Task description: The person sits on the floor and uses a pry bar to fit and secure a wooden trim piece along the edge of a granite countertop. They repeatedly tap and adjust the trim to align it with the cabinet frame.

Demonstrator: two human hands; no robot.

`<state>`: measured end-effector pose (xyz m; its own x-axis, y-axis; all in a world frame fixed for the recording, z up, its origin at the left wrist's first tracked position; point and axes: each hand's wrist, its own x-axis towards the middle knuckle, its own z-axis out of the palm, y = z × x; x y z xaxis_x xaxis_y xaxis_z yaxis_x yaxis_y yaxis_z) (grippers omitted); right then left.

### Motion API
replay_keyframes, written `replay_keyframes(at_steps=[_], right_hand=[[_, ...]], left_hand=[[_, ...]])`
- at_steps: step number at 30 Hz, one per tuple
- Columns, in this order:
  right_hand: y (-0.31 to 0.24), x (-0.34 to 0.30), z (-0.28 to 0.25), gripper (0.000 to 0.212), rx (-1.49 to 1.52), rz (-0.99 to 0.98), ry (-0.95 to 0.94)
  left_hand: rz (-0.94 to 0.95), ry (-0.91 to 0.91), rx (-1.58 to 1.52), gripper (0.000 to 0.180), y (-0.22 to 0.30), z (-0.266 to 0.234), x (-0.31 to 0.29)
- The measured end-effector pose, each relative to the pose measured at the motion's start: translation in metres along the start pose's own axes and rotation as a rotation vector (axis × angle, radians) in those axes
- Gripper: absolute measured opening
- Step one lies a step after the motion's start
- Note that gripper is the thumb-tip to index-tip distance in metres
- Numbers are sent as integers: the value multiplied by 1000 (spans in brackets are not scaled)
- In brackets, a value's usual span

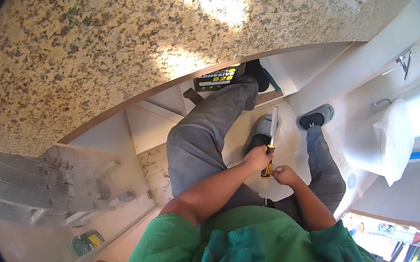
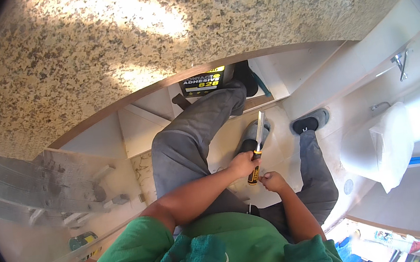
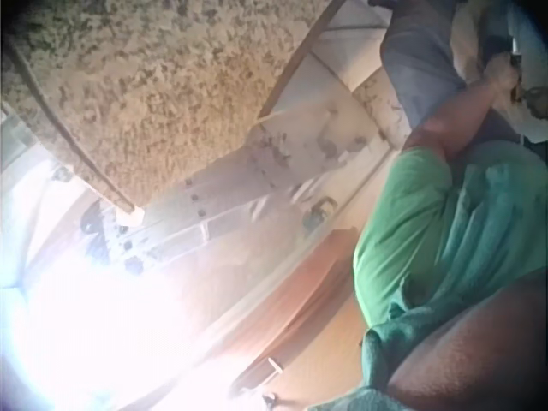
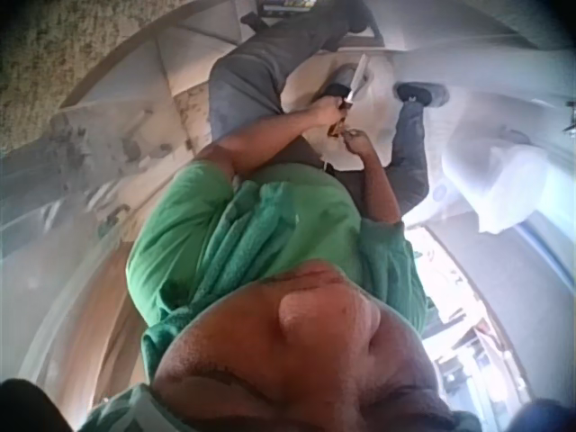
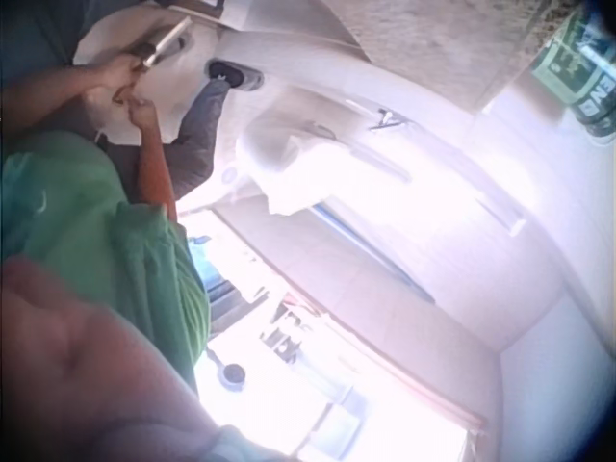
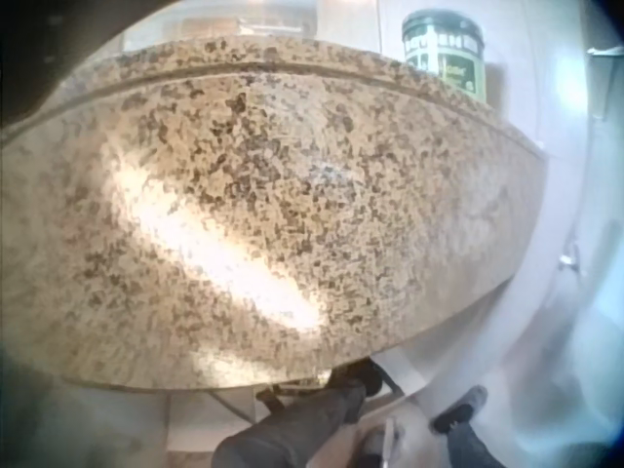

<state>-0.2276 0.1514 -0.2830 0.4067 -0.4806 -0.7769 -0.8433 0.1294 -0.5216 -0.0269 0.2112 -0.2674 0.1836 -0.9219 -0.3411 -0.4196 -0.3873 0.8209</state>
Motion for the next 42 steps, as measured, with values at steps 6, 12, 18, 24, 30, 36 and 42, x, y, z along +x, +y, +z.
replay_keyframes(at_steps=[6,12,18,24,30,36,42], right_hand=[[36,11,-2,19,-119,-202,92],[22,8,-3,19,-11,-47,110],[38,13,-6,20,9,25,85],[39,13,-4,22,12,61,100],[34,10,-3,22,5,56,104],[26,10,-4,25,115,-21,162],[-26,-11,-22,46,844,-163,140]], left_hand=[[-63,-107,52,51,20,-13,-6],[-11,-39,45,49,5,-6,-5],[-21,-75,24,50,17,-13,-10],[-22,-88,28,50,17,-15,-9],[6,-76,-27,47,9,-8,-3],[90,-199,-218,32,-1,10,5],[165,-389,-525,24,-20,22,9]])
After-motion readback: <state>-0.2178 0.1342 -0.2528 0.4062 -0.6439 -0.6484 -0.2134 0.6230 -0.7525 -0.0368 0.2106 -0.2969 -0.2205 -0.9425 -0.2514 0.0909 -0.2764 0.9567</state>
